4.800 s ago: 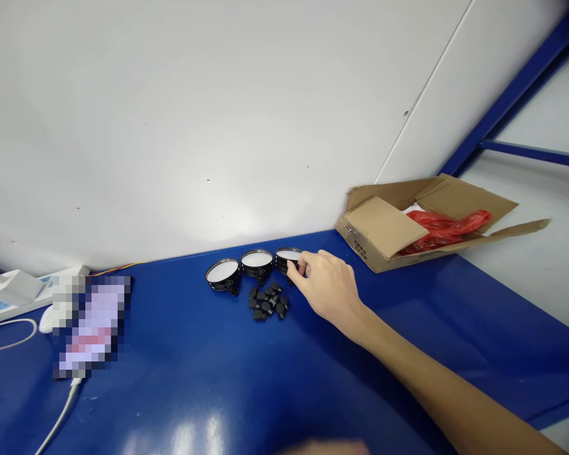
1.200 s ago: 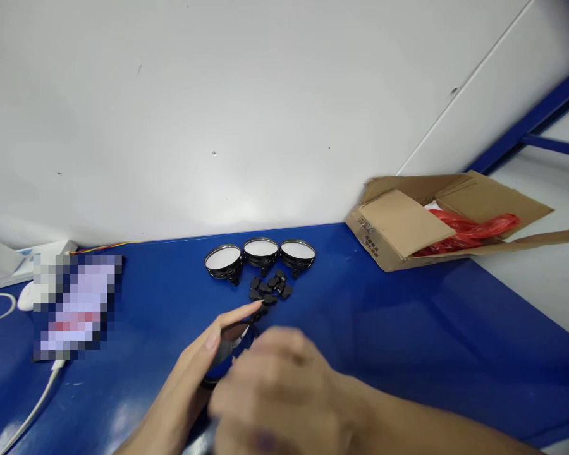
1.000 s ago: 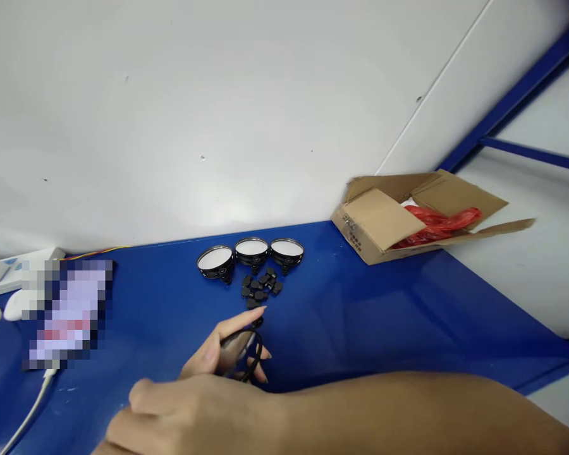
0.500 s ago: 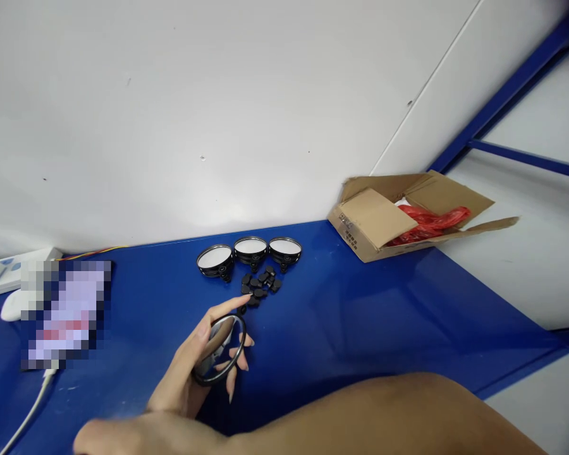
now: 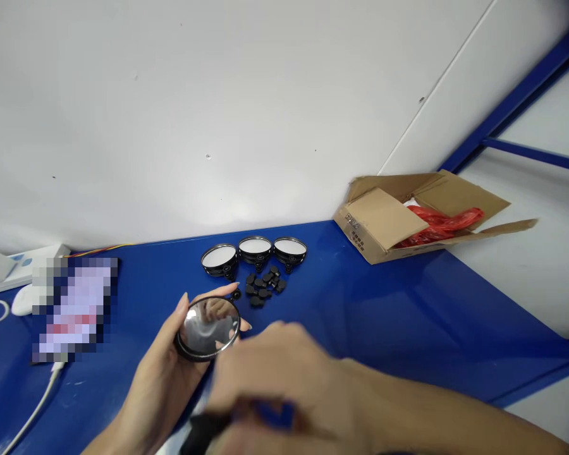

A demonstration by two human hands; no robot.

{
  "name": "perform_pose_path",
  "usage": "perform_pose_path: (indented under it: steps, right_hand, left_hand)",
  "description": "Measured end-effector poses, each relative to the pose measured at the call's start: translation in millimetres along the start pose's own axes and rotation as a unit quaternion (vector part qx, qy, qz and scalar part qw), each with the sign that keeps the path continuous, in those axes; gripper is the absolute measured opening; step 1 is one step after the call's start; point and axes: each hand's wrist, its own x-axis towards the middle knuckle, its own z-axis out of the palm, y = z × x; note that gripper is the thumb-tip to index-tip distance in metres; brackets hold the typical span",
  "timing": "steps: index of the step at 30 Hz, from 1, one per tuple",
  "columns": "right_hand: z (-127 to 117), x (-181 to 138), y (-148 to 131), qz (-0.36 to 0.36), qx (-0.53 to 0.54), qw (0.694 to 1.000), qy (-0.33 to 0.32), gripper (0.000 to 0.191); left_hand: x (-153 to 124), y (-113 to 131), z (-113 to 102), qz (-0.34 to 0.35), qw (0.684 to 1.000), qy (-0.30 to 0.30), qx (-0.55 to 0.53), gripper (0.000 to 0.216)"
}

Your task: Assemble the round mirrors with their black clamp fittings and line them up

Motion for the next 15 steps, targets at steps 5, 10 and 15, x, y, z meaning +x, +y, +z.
perform_pose_path:
  steps: [5,10,15]
  right_hand:
    - [-44.7,-42.1,36.2,0.148,-0.091,0.963,0.206,0.018]
    - [-37.4,-53.6,54.8,0.129,-0.113,0.973,0.152,0.025]
    - [-34.2,-53.4,51.8,0.114,-0.165,0.971,0.129,0.029]
  left_hand:
    - [-1.1,4.4,-0.2,0.015,0.999,-0.002,0.036,0.070]
    - [-1.9,0.9,1.7,-0.001,0.998,-0.003,0.062,0.071]
    - [-2.1,1.2,5.0,-0.007,0.993,0.016,0.113,0.081]
